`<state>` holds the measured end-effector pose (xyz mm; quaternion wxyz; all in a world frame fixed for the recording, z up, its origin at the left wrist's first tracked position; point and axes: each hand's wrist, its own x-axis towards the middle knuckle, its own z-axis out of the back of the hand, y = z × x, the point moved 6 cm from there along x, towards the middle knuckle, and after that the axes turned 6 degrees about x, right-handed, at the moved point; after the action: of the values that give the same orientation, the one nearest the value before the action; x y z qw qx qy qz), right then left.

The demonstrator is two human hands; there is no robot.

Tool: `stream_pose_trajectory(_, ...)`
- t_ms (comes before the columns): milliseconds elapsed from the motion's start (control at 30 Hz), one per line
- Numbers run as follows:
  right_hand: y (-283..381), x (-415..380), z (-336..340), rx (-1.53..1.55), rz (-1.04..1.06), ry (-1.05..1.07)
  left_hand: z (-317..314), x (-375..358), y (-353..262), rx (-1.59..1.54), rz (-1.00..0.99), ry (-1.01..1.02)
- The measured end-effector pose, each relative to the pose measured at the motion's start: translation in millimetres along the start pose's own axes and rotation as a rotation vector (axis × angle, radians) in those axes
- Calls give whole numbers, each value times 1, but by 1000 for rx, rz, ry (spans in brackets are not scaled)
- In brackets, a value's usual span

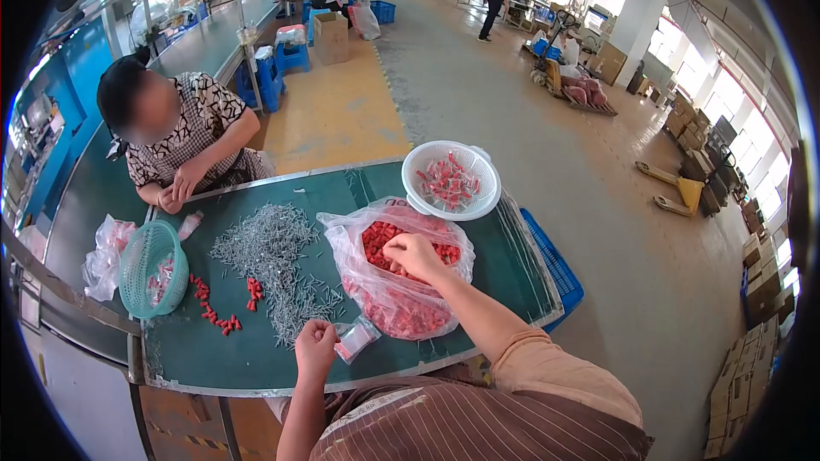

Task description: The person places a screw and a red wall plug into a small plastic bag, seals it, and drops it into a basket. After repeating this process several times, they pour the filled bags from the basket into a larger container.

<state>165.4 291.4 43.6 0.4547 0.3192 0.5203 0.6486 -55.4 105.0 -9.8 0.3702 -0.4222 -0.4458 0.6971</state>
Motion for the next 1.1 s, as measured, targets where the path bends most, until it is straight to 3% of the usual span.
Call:
stream_pose_trajectory(133,40,-29,-51,53,95,223,-1,-3,-7,43,-16,-12)
stream_pose_trajectory(267,78,-69,-93,-93,386,401,-5,2,-11,203,-154,-76)
stream_pose_trajectory(367,71,-74,-111,-335,640,446,-4,-2,-33,266,-157,-103)
stream_pose_trajectory(400,77,-76,-116,-278,736,427,-2,-2,-29,229,-119,-99)
stream_pose_trajectory(433,71,-75,-118,-352,701,397,-1,0,-26,203,-206,-172)
stream_pose_trajectory(567,78,-81,-130,-495,789,366,3,-11,-22,6,27,-46)
stream_pose_trajectory(767,70,-85,-134,-610,762,456,0,-10,-13,42,5,-46)
stream_pose_trajectory(867,75,-81,-132,-455,689,514,1,-9,-10,-8,44,-14)
stream_pose_trajectory(967,68,-70,-111,-329,421,391,0,-7,0,-71,47,-5)
stream_pose_trajectory(1100,30,-56,-99,-100,42,416,2,-8,0,-77,66,-7)
